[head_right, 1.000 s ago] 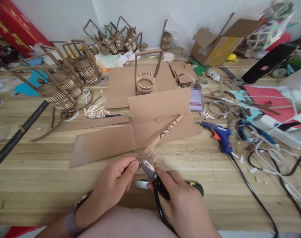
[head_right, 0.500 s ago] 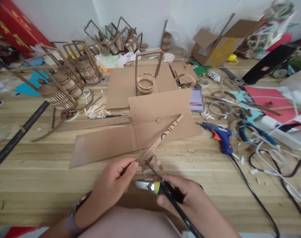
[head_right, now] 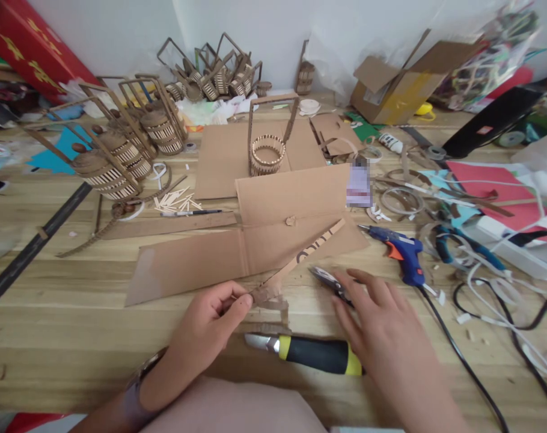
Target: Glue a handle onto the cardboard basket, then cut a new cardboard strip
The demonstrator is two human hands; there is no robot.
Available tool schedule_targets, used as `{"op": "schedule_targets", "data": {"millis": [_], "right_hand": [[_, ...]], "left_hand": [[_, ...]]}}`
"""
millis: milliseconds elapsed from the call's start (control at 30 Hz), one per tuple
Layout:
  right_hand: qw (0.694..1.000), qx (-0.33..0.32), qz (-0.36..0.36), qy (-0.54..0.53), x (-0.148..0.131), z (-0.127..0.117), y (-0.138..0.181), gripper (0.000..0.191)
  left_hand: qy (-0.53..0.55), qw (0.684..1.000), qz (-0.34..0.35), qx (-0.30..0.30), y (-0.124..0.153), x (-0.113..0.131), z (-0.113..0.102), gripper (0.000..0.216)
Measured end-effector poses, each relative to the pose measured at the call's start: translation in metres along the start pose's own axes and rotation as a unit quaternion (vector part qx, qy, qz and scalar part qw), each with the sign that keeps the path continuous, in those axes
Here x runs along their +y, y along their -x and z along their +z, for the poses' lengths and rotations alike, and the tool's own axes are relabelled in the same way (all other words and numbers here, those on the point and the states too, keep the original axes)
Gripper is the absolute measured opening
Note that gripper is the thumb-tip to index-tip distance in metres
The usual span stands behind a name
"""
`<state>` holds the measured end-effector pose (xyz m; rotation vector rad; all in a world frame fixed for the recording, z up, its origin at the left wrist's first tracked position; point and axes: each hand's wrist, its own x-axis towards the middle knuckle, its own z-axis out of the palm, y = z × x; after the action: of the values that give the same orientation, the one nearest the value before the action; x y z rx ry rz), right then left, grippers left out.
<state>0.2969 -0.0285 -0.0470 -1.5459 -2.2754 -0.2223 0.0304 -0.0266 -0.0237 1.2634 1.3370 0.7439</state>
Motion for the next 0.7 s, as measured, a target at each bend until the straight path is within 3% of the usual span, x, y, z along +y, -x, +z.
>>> {"op": "schedule_targets", "data": {"millis": [133,233,367,567,700], "right_hand": [[0.991,0.041,-0.055,-0.115,-0.059,-0.012,-0.03,0.036],[0.984,0.041,-0.081,-0.152,-0.084,-0.007,-0.041,0.027],[0.986,0.06,-0.042,-0.147,-0.093,-0.001,-0.041,0.011],[0.98,0.102,-0.035,-0.169,-0.097,-0.008,-0.037,0.005],[0.972,0.088,-0.049,-0.214,-0.099,-0.012,-0.037,0.008]], "left_hand": [[-0.023,1.0,0.016,0.006,0.0,-0.001,0.0,0.024],[-0.043,0.998,0.054,0.009,0.003,-0.002,0.0,0.024],[-0.104,0.987,0.12,-0.001,0.009,-0.003,-0.002,0.032],[-0.152,0.966,0.209,0.018,0.011,0.0,-0.003,0.031],[-0.176,0.95,0.258,0.028,0.012,0.004,-0.004,0.032]]}}
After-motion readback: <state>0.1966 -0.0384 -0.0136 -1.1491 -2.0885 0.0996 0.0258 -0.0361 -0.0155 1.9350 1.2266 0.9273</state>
